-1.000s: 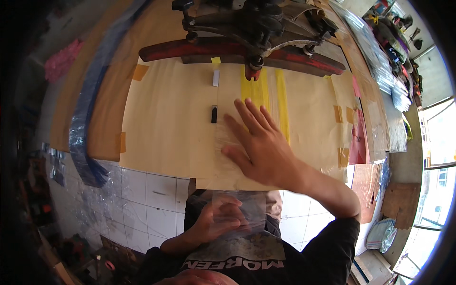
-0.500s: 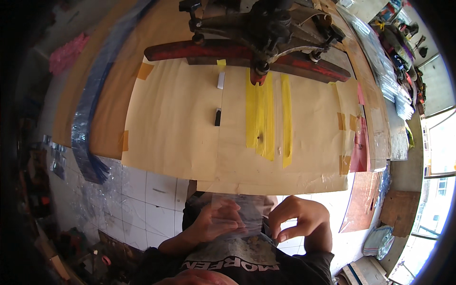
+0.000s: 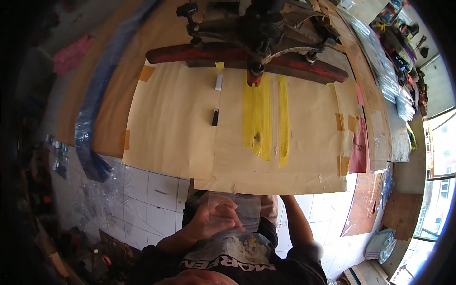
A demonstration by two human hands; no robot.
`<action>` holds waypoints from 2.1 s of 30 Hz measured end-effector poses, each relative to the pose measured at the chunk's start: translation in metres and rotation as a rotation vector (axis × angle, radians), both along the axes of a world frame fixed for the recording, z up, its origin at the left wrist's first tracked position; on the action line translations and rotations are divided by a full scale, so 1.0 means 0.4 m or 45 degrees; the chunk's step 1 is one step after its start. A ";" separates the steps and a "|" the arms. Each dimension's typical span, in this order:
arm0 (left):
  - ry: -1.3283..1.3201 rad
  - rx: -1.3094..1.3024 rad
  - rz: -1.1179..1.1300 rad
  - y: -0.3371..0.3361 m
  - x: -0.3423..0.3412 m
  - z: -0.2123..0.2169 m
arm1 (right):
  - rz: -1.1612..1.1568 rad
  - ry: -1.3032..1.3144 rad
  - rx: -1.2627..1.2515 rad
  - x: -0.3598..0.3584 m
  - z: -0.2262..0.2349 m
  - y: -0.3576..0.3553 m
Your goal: The person heat-seals plastic sheets using a manual heat-sealing machine. They place a plastic sheet on the guide marks, lower the lever by hand to seal the edge, and then set the sealed sheet aside.
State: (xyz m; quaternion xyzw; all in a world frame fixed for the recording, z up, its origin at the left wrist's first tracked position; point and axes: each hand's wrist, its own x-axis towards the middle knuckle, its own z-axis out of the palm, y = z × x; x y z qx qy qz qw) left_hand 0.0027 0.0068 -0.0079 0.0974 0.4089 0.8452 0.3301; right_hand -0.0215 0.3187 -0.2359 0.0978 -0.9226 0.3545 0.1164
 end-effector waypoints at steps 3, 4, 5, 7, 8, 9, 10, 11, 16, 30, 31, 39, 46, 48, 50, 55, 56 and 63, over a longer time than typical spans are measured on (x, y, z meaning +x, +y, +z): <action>0.043 0.012 0.007 0.006 0.000 -0.011 | 0.009 0.155 0.011 0.006 -0.044 0.015; 0.057 0.004 0.020 0.008 0.000 -0.012 | 0.011 0.197 0.012 0.010 -0.054 0.020; 0.072 -0.002 0.030 0.011 0.000 -0.014 | 0.011 0.234 0.009 0.015 -0.063 0.026; 0.074 0.004 0.060 0.015 0.006 -0.024 | 0.033 0.249 -0.006 0.013 -0.056 0.026; 0.076 0.012 0.088 0.017 0.007 -0.027 | 0.030 0.250 -0.006 0.017 -0.046 0.036; 0.075 0.006 0.099 0.013 0.009 -0.027 | 0.179 -0.132 -0.154 0.016 -0.017 0.034; 0.072 0.004 0.093 0.011 0.008 -0.026 | 0.321 -0.515 -0.295 0.016 0.016 0.033; 0.070 0.001 0.088 0.009 0.008 -0.025 | 0.326 -0.516 -0.297 0.015 0.043 0.020; 0.056 0.003 0.082 0.013 0.007 -0.019 | 0.236 -0.288 -0.185 0.004 0.172 -0.041; 0.078 -0.003 0.091 0.014 0.008 -0.019 | 0.426 -0.974 -0.690 0.047 0.497 -0.054; 0.090 -0.009 0.086 0.015 0.007 -0.018 | 0.611 -0.855 -0.725 0.049 0.508 -0.049; 0.243 -0.161 0.105 0.045 0.026 -0.045 | 0.602 -0.687 -0.409 0.034 0.670 -0.089; 0.486 -0.267 -0.106 0.039 0.085 -0.031 | 0.604 -0.721 -0.372 0.046 0.722 -0.122; 0.533 -0.218 -0.217 0.035 0.096 -0.027 | 0.547 -0.790 -0.347 0.052 0.741 -0.133; 0.799 -0.268 -0.540 0.032 0.096 -0.023 | 0.557 -0.809 -0.448 0.050 0.748 -0.140; 0.912 -0.228 -0.859 0.028 0.113 -0.043 | 0.202 -0.904 -1.105 -0.007 0.799 -0.157; 0.968 -0.268 -0.918 0.030 0.107 -0.037 | 0.155 -0.841 -1.132 -0.032 0.808 -0.156; 0.841 -0.480 -0.989 0.013 0.107 -0.057 | 0.123 -0.456 -1.156 -0.176 0.876 -0.189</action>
